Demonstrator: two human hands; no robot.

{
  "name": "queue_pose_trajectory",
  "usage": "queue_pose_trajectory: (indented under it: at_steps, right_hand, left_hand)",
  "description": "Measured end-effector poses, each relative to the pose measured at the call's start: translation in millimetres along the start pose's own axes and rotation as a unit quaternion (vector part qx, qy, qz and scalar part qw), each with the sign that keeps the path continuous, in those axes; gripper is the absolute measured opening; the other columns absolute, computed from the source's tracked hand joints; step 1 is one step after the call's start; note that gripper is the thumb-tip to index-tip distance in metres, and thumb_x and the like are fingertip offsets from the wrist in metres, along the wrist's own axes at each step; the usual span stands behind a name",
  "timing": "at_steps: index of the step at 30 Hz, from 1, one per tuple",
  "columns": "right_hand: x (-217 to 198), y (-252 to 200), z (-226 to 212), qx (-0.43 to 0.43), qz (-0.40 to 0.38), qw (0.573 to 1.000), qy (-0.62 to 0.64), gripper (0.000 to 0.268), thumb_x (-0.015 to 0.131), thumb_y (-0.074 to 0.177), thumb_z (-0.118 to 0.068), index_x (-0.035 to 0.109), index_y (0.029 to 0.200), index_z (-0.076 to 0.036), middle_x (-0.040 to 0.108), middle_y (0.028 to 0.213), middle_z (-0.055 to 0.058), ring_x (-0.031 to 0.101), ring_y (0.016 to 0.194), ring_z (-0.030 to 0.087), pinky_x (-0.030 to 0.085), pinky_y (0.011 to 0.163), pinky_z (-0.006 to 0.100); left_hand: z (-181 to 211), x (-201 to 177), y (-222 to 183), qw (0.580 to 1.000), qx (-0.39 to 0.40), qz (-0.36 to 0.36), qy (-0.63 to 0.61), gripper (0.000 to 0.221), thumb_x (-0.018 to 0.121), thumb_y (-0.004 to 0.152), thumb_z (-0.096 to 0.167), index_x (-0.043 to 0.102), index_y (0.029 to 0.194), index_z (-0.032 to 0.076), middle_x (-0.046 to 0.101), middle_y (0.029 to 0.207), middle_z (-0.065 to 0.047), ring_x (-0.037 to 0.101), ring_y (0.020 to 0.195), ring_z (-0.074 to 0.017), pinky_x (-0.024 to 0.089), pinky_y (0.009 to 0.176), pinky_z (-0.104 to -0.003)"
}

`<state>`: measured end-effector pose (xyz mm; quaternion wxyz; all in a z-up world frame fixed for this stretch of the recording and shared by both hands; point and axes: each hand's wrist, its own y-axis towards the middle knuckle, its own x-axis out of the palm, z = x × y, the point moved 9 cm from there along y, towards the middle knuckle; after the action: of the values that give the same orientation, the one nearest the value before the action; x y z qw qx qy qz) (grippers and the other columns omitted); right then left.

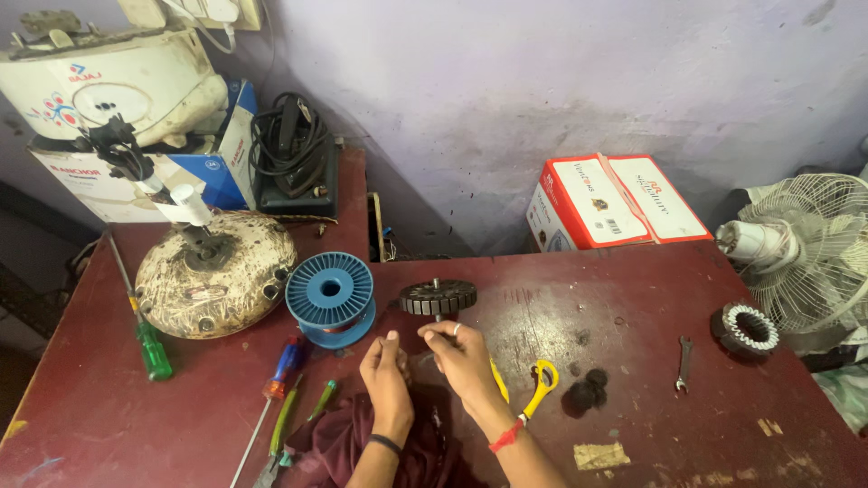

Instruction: The person is repairing a fan motor rotor by hand. They insert small metal shims into the slots of the rotor, then use pliers to press and secure them in place.

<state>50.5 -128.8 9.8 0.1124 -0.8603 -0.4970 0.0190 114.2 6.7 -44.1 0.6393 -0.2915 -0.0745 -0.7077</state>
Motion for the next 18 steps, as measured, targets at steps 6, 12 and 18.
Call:
queue_pose_trajectory:
  at_steps: [6, 12, 18]
  right_hand:
    - [-5, -13, 25, 0.019, -0.004, 1.000, -0.011, 0.017, 0.065, 0.095, -0.009, 0.076, 0.103, 0.001, 0.057, 0.060, -0.003, 0.047, 0.049, 0.005, 0.035, 0.045, 0.023]
    - [-18, -24, 55, 0.061, -0.017, 0.985, -0.162, 0.016, 0.067, 0.095, -0.011, 0.075, 0.093, 0.002, 0.060, 0.059, 0.002, 0.051, 0.048, 0.009, 0.039, 0.047, 0.026]
    - [-58, -22, 30, -0.045, 0.125, 0.976, -0.175, 0.020, 0.071, 0.086, -0.012, 0.083, 0.098, -0.002, 0.071, 0.073, -0.002, 0.058, 0.063, 0.005, 0.043, 0.055, 0.022]
  left_hand:
    - [23, 23, 2, 0.977, 0.111, -0.015, 0.181, 0.042, 0.065, 0.101, 0.030, 0.067, 0.073, -0.002, 0.049, 0.058, 0.001, 0.037, 0.054, -0.0052, 0.030, 0.048, -0.026]
    - [14, 57, 6, 0.930, 0.028, -0.146, 0.337, 0.025, 0.079, 0.084, 0.022, 0.081, 0.085, -0.003, 0.066, 0.060, -0.006, 0.052, 0.054, -0.0104, 0.041, 0.051, -0.030]
    - [26, 64, 7, 0.916, 0.077, -0.141, 0.368, 0.022, 0.075, 0.087, 0.020, 0.080, 0.090, -0.001, 0.070, 0.062, -0.009, 0.057, 0.056, -0.0106, 0.048, 0.056, -0.030]
